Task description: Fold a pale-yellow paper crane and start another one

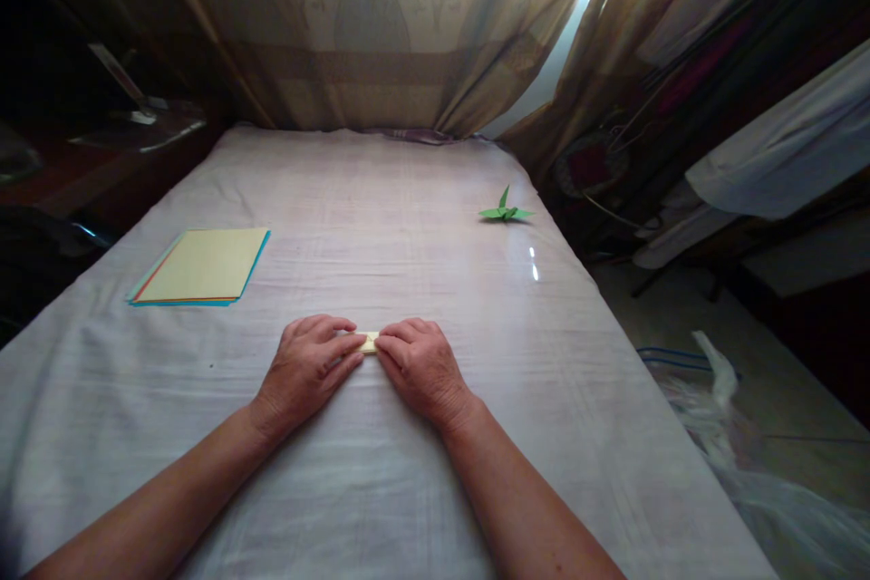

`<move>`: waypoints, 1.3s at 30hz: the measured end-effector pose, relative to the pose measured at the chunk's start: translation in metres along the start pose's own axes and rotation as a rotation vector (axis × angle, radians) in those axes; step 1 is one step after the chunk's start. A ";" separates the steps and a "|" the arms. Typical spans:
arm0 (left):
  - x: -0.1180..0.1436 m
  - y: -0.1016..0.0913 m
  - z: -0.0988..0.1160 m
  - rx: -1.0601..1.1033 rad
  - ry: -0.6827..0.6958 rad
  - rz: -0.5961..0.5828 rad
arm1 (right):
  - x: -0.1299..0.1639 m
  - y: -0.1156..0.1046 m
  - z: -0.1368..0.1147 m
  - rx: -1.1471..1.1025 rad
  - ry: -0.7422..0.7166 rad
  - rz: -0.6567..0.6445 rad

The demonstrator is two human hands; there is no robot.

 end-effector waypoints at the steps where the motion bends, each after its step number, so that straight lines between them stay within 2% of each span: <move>1: -0.001 0.001 0.000 0.008 0.005 -0.004 | 0.000 0.000 0.001 -0.008 0.002 0.009; 18: -0.003 0.004 -0.007 0.065 -0.016 -0.029 | 0.001 0.002 0.010 -0.062 0.092 0.030; 28: -0.002 0.002 0.001 -0.029 0.082 0.014 | 0.000 0.004 0.009 -0.012 0.078 0.041; 39: -0.001 0.002 0.003 -0.046 0.107 0.030 | 0.000 0.002 0.003 0.025 0.029 0.059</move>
Point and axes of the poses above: each hand's wrist, its own x-axis away from the middle knuckle, its own y-axis out of the palm, z = x × y, the point moved 8 cm from there along -x, towards the middle knuckle, and after that the axes turned 10 degrees about z, right-handed, at the moved point
